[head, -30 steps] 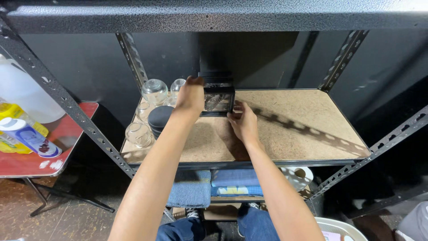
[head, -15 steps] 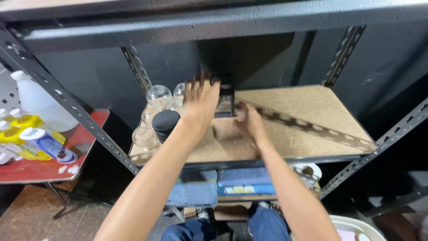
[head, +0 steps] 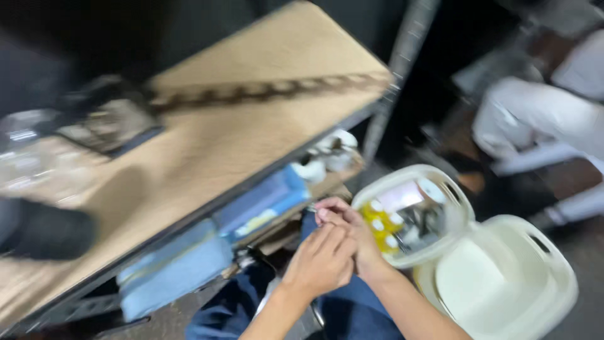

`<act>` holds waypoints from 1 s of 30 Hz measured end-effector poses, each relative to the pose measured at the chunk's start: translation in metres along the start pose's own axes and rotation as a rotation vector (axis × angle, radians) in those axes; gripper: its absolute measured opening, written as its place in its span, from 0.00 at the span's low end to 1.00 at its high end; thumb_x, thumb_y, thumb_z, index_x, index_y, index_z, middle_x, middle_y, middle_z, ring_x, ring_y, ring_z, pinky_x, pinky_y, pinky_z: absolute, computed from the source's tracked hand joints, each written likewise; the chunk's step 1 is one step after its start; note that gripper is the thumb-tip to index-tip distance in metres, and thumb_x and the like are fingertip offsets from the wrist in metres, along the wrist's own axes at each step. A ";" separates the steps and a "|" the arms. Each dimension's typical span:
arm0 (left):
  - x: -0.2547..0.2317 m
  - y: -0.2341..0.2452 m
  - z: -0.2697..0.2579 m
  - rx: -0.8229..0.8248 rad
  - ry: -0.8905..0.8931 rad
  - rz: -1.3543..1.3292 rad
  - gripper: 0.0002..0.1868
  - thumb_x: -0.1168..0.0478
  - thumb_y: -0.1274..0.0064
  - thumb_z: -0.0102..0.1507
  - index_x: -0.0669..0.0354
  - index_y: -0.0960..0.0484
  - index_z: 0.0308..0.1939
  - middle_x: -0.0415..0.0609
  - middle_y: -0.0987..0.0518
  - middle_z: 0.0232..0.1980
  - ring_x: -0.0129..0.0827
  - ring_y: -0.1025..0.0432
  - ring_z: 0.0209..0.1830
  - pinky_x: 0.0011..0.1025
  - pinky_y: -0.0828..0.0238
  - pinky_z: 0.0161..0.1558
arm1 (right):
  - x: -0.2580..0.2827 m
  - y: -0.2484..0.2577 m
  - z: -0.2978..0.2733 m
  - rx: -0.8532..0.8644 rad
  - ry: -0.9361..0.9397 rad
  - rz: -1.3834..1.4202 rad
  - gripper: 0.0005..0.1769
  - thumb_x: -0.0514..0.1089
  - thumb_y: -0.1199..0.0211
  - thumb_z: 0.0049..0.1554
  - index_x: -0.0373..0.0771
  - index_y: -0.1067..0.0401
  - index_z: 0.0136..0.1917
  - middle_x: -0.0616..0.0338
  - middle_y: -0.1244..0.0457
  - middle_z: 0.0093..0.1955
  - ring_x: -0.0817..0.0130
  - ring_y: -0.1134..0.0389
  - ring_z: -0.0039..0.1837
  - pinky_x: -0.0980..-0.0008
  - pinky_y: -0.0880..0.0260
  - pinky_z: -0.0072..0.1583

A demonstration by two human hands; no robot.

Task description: The person removes clear glass jars and black circular lids from a white plastic basket and places them onto a metal shelf. They then remove black square frames from the basket and arrange them on the same shelf.

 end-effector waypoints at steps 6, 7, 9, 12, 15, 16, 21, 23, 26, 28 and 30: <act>-0.039 -0.162 -0.029 0.294 0.359 -0.416 0.24 0.68 0.54 0.44 0.66 0.27 0.45 0.64 0.26 0.57 0.61 0.29 0.57 0.48 0.31 0.62 | -0.094 0.211 -0.013 -0.278 0.338 -0.323 0.16 0.35 0.44 0.58 0.34 0.26 0.59 0.50 0.33 0.64 0.61 0.34 0.69 0.65 0.41 0.76; -0.048 -0.194 -0.030 0.310 0.358 -0.437 0.24 0.68 0.54 0.44 0.66 0.27 0.45 0.64 0.26 0.57 0.61 0.29 0.57 0.48 0.31 0.62 | -0.087 0.226 -0.012 -0.303 0.328 -0.324 0.16 0.35 0.44 0.58 0.34 0.26 0.59 0.50 0.33 0.64 0.61 0.34 0.69 0.65 0.41 0.76; -0.064 -0.248 -0.035 0.280 0.419 -0.397 0.26 0.70 0.43 0.50 0.66 0.25 0.53 0.58 0.27 0.50 0.56 0.26 0.52 0.44 0.20 0.46 | -0.080 0.256 -0.013 -0.460 0.192 -0.272 0.18 0.35 0.46 0.60 0.32 0.31 0.64 0.51 0.35 0.63 0.63 0.35 0.65 0.66 0.40 0.71; -0.064 -0.318 -0.032 0.699 0.646 -0.613 0.28 0.72 0.48 0.58 0.71 0.35 0.62 0.63 0.33 0.60 0.63 0.32 0.62 0.53 0.23 0.55 | -0.052 0.295 0.006 -0.687 0.021 -0.202 0.24 0.35 0.48 0.62 0.30 0.39 0.71 0.51 0.37 0.62 0.67 0.36 0.60 0.68 0.38 0.63; -0.057 -0.357 -0.044 0.824 0.737 -0.654 0.23 0.70 0.56 0.63 0.63 0.34 0.64 0.60 0.34 0.63 0.60 0.31 0.61 0.54 0.23 0.51 | -0.038 0.324 0.008 -0.891 -0.148 -0.129 0.30 0.35 0.51 0.64 0.27 0.47 0.78 0.51 0.39 0.60 0.71 0.37 0.55 0.70 0.36 0.55; -0.059 -0.371 -0.061 0.838 0.747 -0.665 0.23 0.70 0.56 0.63 0.63 0.34 0.64 0.60 0.34 0.63 0.60 0.31 0.61 0.54 0.23 0.51 | -0.041 0.347 0.017 -0.902 -0.166 -0.131 0.30 0.35 0.51 0.64 0.27 0.47 0.78 0.51 0.39 0.60 0.71 0.37 0.55 0.70 0.36 0.55; -0.084 -0.437 -0.159 1.309 0.655 -0.565 0.26 0.62 0.56 0.61 0.55 0.33 0.65 0.57 0.31 0.62 0.60 0.25 0.54 0.54 0.24 0.47 | -0.088 0.482 0.059 -1.095 -0.287 -0.462 0.34 0.42 0.40 0.61 0.37 0.46 0.77 0.48 0.38 0.70 0.58 0.33 0.70 0.60 0.23 0.63; -0.086 -0.424 -0.137 1.327 0.616 -0.633 0.24 0.58 0.57 0.64 0.55 0.31 0.65 0.57 0.30 0.62 0.61 0.26 0.57 0.56 0.25 0.51 | -0.125 0.555 0.071 -1.066 -0.419 -0.665 0.32 0.44 0.38 0.61 0.41 0.41 0.76 0.51 0.37 0.70 0.58 0.33 0.69 0.57 0.24 0.62; -0.082 -0.410 -0.115 1.318 0.609 -0.669 0.23 0.56 0.59 0.67 0.57 0.30 0.66 0.59 0.29 0.61 0.62 0.26 0.58 0.57 0.27 0.55 | -0.171 0.631 0.082 -0.927 -0.591 -1.089 0.26 0.48 0.35 0.59 0.47 0.31 0.70 0.57 0.34 0.67 0.59 0.32 0.68 0.56 0.26 0.63; -0.077 -0.408 -0.112 1.294 0.642 -0.641 0.23 0.57 0.59 0.68 0.59 0.31 0.67 0.60 0.28 0.60 0.62 0.26 0.58 0.58 0.27 0.54 | -0.168 0.621 0.089 -0.821 -0.623 -1.313 0.23 0.51 0.34 0.57 0.50 0.26 0.66 0.60 0.32 0.64 0.59 0.31 0.68 0.57 0.28 0.64; -0.079 -0.410 -0.117 1.294 0.650 -0.635 0.21 0.60 0.60 0.66 0.58 0.27 0.63 0.61 0.26 0.59 0.64 0.27 0.58 0.58 0.30 0.54 | -0.133 0.565 0.086 -0.842 -0.613 -1.189 0.25 0.42 0.43 0.60 0.33 0.36 0.70 0.34 0.36 0.65 0.41 0.34 0.69 0.46 0.29 0.66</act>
Point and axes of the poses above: each hand's wrist, its own z-axis towards the middle knuckle, its own y-axis out of the back of the hand, x = y × z, the point moved 4 cm from there along z, towards the middle knuckle
